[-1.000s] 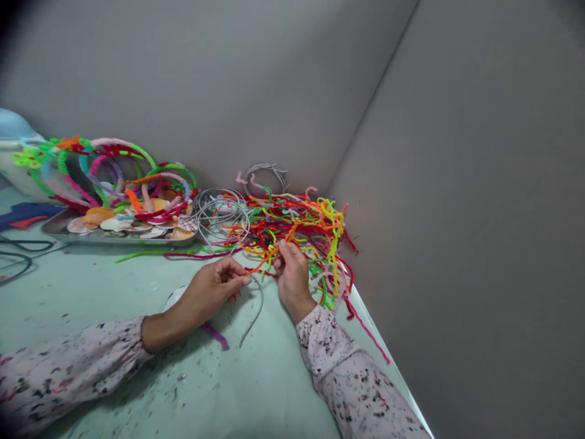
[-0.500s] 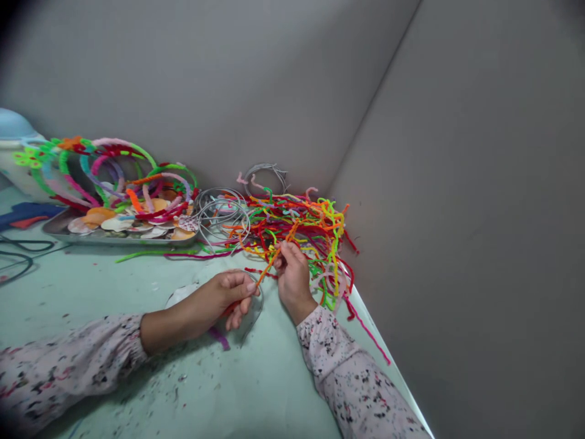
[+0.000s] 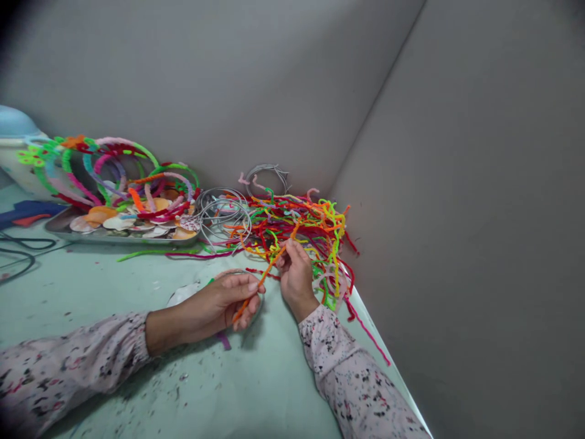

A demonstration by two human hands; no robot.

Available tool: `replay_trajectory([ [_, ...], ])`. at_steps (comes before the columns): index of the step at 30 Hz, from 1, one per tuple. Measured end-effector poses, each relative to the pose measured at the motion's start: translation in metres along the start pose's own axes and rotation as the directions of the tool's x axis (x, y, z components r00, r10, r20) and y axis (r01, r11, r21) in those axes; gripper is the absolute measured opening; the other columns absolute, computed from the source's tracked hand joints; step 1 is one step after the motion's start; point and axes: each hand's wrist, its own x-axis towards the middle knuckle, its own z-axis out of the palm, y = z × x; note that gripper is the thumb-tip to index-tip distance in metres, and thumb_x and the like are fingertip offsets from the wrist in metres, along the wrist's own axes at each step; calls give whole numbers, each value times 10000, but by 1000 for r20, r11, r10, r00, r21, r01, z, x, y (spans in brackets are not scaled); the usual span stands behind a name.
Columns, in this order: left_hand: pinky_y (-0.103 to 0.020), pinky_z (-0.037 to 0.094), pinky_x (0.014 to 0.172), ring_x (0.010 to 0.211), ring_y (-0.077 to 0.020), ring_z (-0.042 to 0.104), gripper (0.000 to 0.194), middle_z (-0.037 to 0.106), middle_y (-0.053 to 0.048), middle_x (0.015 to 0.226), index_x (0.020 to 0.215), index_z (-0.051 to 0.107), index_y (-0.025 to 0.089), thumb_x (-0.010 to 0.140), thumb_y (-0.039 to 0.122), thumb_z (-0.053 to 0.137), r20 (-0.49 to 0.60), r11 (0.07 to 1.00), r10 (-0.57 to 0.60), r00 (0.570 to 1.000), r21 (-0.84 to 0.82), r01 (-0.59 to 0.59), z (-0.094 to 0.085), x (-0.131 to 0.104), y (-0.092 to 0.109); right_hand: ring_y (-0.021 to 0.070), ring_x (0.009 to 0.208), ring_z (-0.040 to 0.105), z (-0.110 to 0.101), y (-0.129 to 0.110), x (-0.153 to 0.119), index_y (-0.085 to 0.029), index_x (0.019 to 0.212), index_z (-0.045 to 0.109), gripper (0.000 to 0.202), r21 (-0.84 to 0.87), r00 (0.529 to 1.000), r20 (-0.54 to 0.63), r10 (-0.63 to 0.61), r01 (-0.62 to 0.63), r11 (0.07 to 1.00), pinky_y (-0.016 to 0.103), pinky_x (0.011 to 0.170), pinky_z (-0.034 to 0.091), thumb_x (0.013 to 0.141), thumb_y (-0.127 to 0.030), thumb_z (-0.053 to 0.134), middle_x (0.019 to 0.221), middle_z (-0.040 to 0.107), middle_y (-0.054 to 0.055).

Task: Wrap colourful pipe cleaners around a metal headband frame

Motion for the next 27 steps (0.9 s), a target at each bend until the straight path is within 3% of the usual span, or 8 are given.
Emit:
replay_trajectory([
  [4,-198,431,482,553,-102,580,371,580,16,724,999,482,180,724,309,695,-188,947,209,960,282,-151,-4,5,-5,62,480,398,-2,-2,1,-189,736,617,156,-12,998,-27,-55,55,998,181,437,315,782,-337,638,585,483,-59],
  [9,-222,426,604,661,-113,539,345,563,18,751,918,535,184,639,243,728,-270,717,465,843,674,-179,-9,6,-10,66,483,392,-3,0,3,-199,728,597,177,-29,993,-83,-90,88,996,184,440,310,774,-362,651,580,471,-63],
  [17,-236,393,599,638,-132,523,210,579,14,707,883,570,197,719,299,651,-271,584,588,762,794,-168,-16,6,-9,76,481,383,-6,3,7,-204,704,569,192,-66,988,-112,-104,97,993,210,448,297,768,-369,641,571,464,-64],
  [20,-232,392,589,633,-129,527,167,588,9,708,834,571,193,751,328,622,-273,584,591,759,794,-170,-19,7,-8,72,487,384,-5,2,5,-200,700,572,187,-60,987,-105,-120,114,992,204,457,299,775,-357,639,571,452,-64],
  [27,-222,366,508,545,-120,522,211,571,20,604,733,575,179,789,382,571,-292,644,509,809,753,-134,-17,6,-6,63,501,390,-1,-7,3,-190,716,583,177,-34,984,-53,-169,167,985,189,475,306,808,-336,620,592,461,-58],
])
